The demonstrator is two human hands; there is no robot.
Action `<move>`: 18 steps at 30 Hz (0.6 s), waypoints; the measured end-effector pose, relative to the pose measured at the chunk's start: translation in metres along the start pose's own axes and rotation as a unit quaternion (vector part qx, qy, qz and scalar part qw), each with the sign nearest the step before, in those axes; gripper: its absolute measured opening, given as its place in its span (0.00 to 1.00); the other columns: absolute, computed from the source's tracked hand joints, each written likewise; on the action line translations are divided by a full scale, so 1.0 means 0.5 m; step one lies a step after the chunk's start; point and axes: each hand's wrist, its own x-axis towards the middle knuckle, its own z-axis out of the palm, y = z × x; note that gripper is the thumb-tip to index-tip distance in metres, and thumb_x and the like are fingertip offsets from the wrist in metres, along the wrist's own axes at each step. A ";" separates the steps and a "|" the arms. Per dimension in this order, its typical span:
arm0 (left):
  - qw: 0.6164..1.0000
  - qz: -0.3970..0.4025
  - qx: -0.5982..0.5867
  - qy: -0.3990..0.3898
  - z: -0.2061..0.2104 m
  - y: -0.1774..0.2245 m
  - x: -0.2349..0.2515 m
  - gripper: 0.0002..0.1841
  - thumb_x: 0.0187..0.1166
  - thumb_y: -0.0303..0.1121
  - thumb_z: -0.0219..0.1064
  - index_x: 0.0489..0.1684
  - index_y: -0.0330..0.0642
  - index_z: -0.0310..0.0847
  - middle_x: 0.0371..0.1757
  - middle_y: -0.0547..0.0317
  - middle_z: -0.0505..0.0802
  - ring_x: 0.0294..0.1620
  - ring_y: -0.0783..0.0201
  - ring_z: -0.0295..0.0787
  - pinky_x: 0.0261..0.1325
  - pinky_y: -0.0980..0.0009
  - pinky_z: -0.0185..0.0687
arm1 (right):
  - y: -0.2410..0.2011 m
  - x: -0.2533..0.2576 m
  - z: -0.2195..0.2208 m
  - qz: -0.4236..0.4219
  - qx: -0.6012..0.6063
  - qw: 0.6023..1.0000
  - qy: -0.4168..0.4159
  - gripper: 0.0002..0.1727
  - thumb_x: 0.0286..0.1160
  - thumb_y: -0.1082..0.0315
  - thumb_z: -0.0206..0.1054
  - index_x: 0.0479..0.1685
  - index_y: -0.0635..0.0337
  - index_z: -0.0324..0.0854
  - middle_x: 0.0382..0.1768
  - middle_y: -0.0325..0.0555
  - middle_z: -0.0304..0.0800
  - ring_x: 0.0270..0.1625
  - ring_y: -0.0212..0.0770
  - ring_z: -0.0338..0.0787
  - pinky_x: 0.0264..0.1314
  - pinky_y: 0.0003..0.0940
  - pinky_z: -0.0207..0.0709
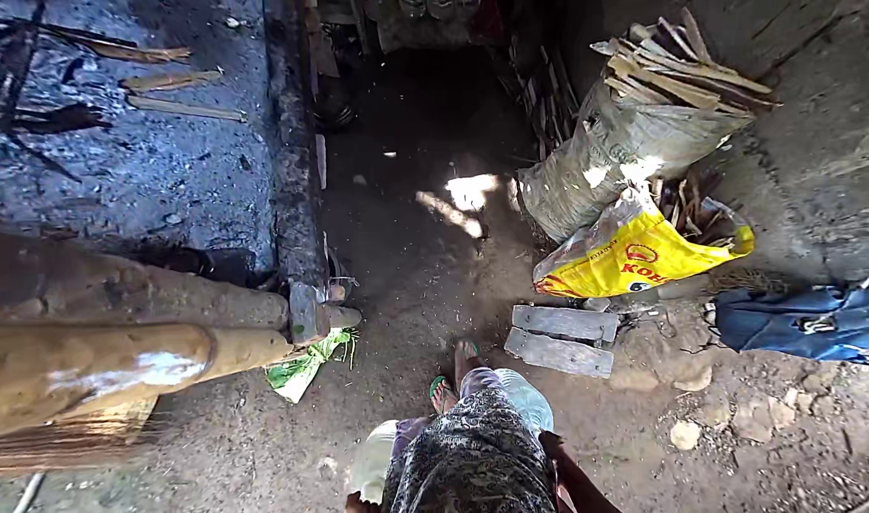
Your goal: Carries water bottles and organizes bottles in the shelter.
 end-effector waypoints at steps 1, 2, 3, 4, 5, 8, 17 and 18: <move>0.998 -0.010 -0.053 0.016 0.026 0.027 0.008 0.16 0.93 0.43 0.43 0.41 0.41 0.67 0.23 0.60 0.69 0.19 0.65 0.62 0.25 0.66 0.68 | -0.033 -0.004 -0.001 0.005 0.018 1.000 0.017 0.25 0.96 0.62 0.50 0.75 0.75 0.76 0.76 0.73 0.78 0.82 0.64 0.76 0.86 0.58 0.64; 0.994 -0.023 -0.107 0.013 0.047 0.062 0.012 0.16 0.92 0.45 0.44 0.33 0.49 0.62 0.17 0.66 0.64 0.14 0.67 0.59 0.20 0.68 0.65 | -0.068 -0.007 -0.004 0.008 0.042 0.999 0.029 0.24 0.95 0.62 0.51 0.74 0.73 0.77 0.75 0.72 0.79 0.81 0.63 0.77 0.86 0.57 0.65; 0.988 -0.034 -0.151 0.005 0.068 0.097 0.018 0.16 0.91 0.47 0.45 0.29 0.52 0.60 0.15 0.68 0.62 0.12 0.68 0.57 0.19 0.68 0.64 | -0.103 -0.010 -0.013 0.010 0.053 0.998 0.027 0.23 0.95 0.62 0.53 0.75 0.71 0.77 0.75 0.69 0.80 0.81 0.61 0.78 0.86 0.56 0.66; 0.983 -0.038 -0.181 0.000 0.087 0.130 0.029 0.17 0.91 0.48 0.46 0.27 0.54 0.59 0.14 0.69 0.61 0.11 0.68 0.56 0.18 0.68 0.63 | -0.143 -0.019 -0.029 0.011 0.065 0.998 0.017 0.23 0.94 0.62 0.54 0.76 0.69 0.77 0.75 0.66 0.81 0.80 0.58 0.79 0.85 0.54 0.67; 0.980 -0.035 -0.195 -0.004 0.106 0.165 0.038 0.17 0.90 0.48 0.46 0.26 0.55 0.58 0.13 0.70 0.61 0.11 0.68 0.56 0.18 0.67 0.63 | -0.181 -0.023 -0.045 0.011 0.084 0.996 0.006 0.23 0.94 0.62 0.54 0.76 0.69 0.77 0.75 0.65 0.81 0.79 0.56 0.80 0.84 0.52 0.68; 0.982 -0.010 -0.187 -0.013 0.173 0.283 0.058 0.17 0.91 0.47 0.45 0.27 0.54 0.59 0.12 0.69 0.61 0.10 0.67 0.56 0.18 0.67 0.64 | -0.231 0.071 -0.065 -0.014 0.163 0.986 -0.021 0.22 0.95 0.63 0.53 0.74 0.70 0.77 0.73 0.64 0.83 0.75 0.54 0.83 0.81 0.50 0.72; 0.989 0.060 -0.124 -0.055 0.367 0.679 -0.003 0.14 0.92 0.43 0.46 0.33 0.51 0.63 0.18 0.69 0.66 0.14 0.70 0.63 0.21 0.70 0.70 | -0.425 0.081 -0.176 -0.020 0.233 0.972 -0.015 0.22 0.94 0.63 0.50 0.71 0.72 0.78 0.68 0.64 0.85 0.71 0.51 0.85 0.77 0.43 0.77; 0.990 0.067 -0.111 -0.056 0.390 0.733 -0.022 0.13 0.93 0.42 0.45 0.36 0.48 0.63 0.20 0.67 0.67 0.15 0.70 0.63 0.22 0.70 0.70 | -0.465 0.092 -0.187 0.007 0.213 0.977 -0.017 0.22 0.95 0.65 0.52 0.72 0.75 0.77 0.71 0.69 0.83 0.76 0.56 0.83 0.81 0.48 0.72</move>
